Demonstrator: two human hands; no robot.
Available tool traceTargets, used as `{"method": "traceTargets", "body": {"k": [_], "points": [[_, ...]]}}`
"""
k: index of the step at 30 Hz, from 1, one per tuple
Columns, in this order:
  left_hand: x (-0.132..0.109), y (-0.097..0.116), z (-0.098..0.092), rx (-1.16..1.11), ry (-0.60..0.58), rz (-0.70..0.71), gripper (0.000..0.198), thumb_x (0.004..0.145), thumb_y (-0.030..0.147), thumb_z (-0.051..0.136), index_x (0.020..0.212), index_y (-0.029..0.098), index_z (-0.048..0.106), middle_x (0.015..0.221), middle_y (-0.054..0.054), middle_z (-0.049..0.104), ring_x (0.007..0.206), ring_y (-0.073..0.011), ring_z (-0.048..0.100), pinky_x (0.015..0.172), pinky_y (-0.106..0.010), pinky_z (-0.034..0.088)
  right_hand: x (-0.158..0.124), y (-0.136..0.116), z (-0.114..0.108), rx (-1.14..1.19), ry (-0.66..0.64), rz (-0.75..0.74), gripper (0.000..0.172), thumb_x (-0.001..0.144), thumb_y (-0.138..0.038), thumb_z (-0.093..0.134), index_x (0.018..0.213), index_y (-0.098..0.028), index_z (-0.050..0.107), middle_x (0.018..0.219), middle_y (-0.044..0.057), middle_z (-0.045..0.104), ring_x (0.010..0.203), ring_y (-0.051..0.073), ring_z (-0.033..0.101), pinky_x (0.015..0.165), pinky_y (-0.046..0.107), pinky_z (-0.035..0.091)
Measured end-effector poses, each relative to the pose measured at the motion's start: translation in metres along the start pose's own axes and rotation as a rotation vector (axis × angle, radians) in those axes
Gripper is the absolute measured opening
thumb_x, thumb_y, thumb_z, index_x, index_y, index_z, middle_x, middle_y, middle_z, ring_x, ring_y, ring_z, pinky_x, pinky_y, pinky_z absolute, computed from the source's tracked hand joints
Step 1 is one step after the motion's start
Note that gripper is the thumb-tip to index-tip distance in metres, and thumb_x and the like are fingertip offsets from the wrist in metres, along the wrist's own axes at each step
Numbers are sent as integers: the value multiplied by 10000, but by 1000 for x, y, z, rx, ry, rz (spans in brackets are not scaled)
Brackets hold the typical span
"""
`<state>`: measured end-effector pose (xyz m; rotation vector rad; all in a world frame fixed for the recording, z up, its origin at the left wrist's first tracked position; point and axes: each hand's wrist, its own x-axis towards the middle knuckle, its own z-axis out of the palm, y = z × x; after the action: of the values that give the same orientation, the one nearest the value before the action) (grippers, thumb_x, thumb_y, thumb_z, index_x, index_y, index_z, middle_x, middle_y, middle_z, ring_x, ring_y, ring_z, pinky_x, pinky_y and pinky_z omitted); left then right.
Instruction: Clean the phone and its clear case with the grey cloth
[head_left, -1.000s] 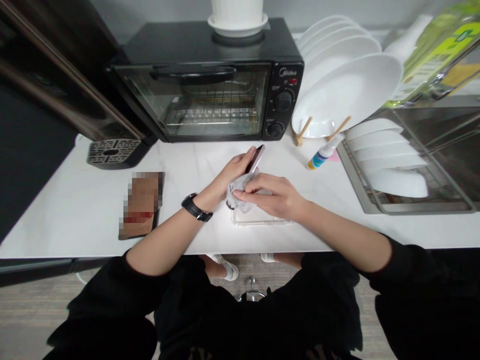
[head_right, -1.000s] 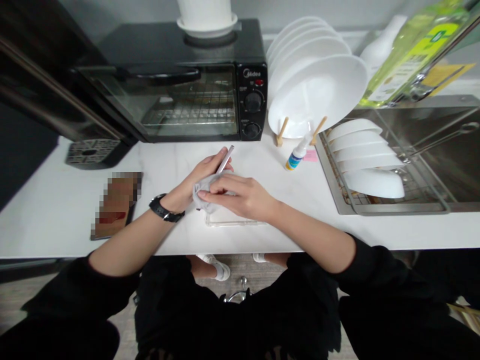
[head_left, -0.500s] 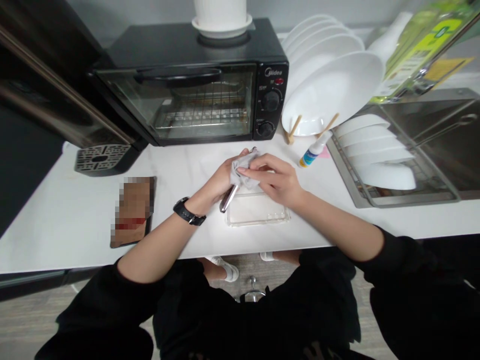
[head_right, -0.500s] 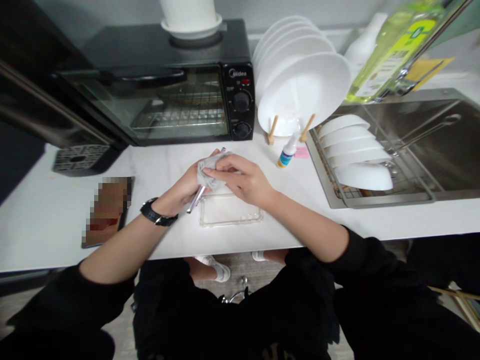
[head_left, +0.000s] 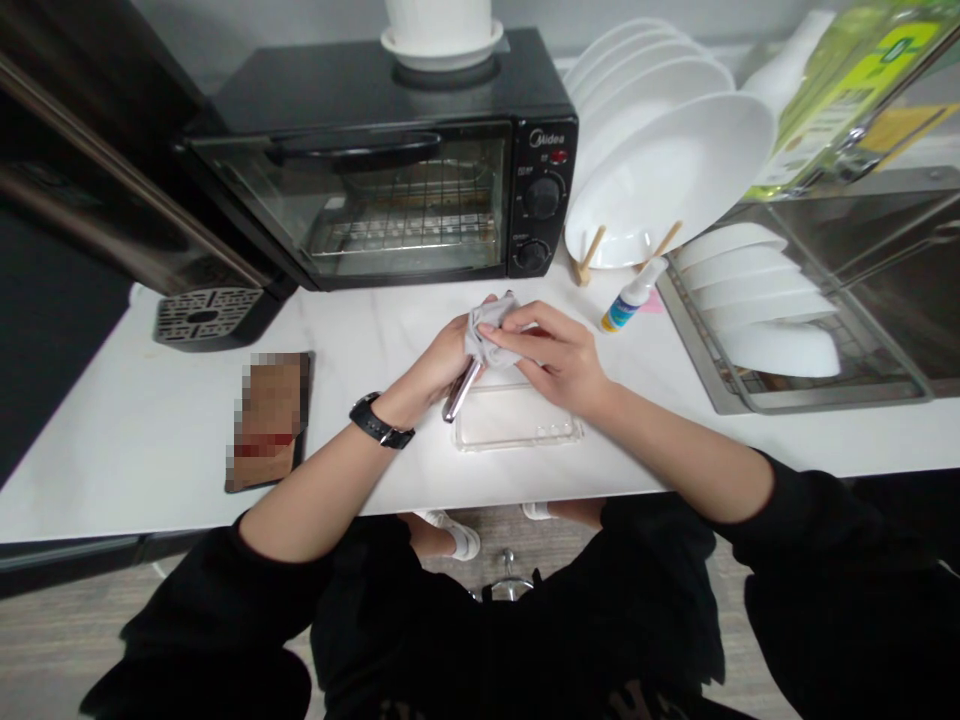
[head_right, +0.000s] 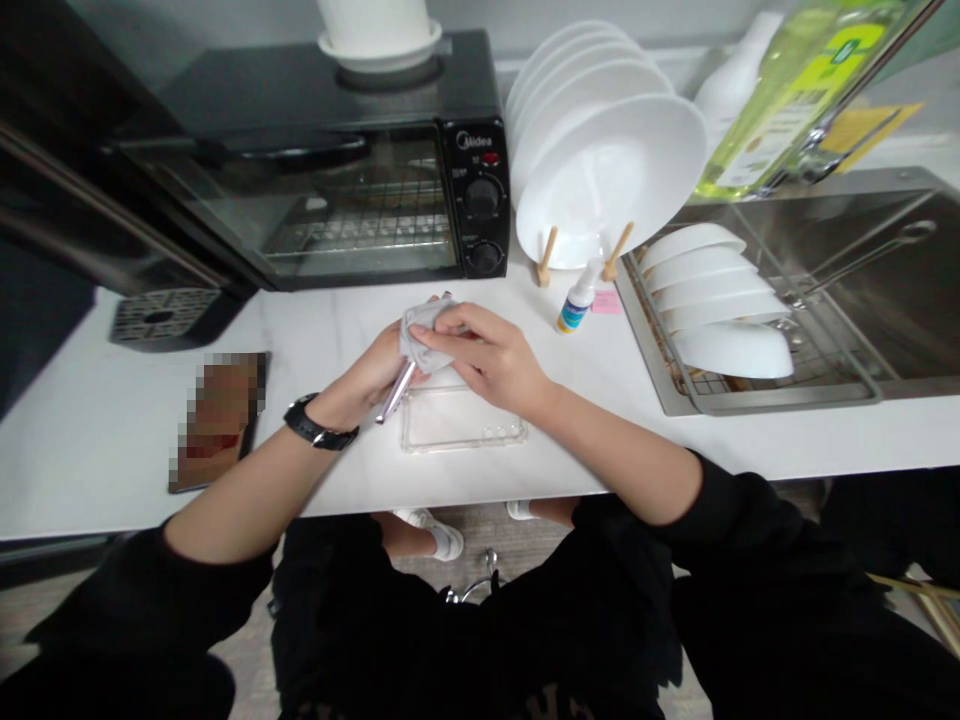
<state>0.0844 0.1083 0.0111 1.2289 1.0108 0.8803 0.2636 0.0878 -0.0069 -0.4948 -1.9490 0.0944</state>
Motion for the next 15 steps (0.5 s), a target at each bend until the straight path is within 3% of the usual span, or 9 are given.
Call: {"method": "traceTargets", "body": {"k": [2,8,11,15], "points": [[3,0,-1,-43,22,-13,439,978,597,643,811,192,631,698,16,616,678,-116,566,693,-252,489,1,-13,6,2,-31,-58,366,1059,-113,598,1361,-274,727,1036,31,708,931,131,701,771,251,635],[11,-1,-8,167,61,-17,548,1005,694,572,791,195,652,688,-4,638,630,-121,539,626,-270,417,1,-39,19,123,-163,-141,184,1017,-136,713,1193,-173,754,964,18,755,870,119,695,788,259,625],[10,-1,-7,179,51,-11,561,1021,695,537,797,196,659,705,-7,647,647,-122,554,656,-269,439,2,-37,19,152,-165,-147,171,1001,-130,735,1167,-156,764,948,18,750,861,112,692,780,248,618],[3,3,-1,69,63,-13,466,1003,612,613,806,192,650,750,-2,650,702,-120,587,694,-257,477,2,-17,11,102,-67,-108,254,1030,-91,665,1228,-203,778,971,14,713,879,106,680,767,236,615]]}}
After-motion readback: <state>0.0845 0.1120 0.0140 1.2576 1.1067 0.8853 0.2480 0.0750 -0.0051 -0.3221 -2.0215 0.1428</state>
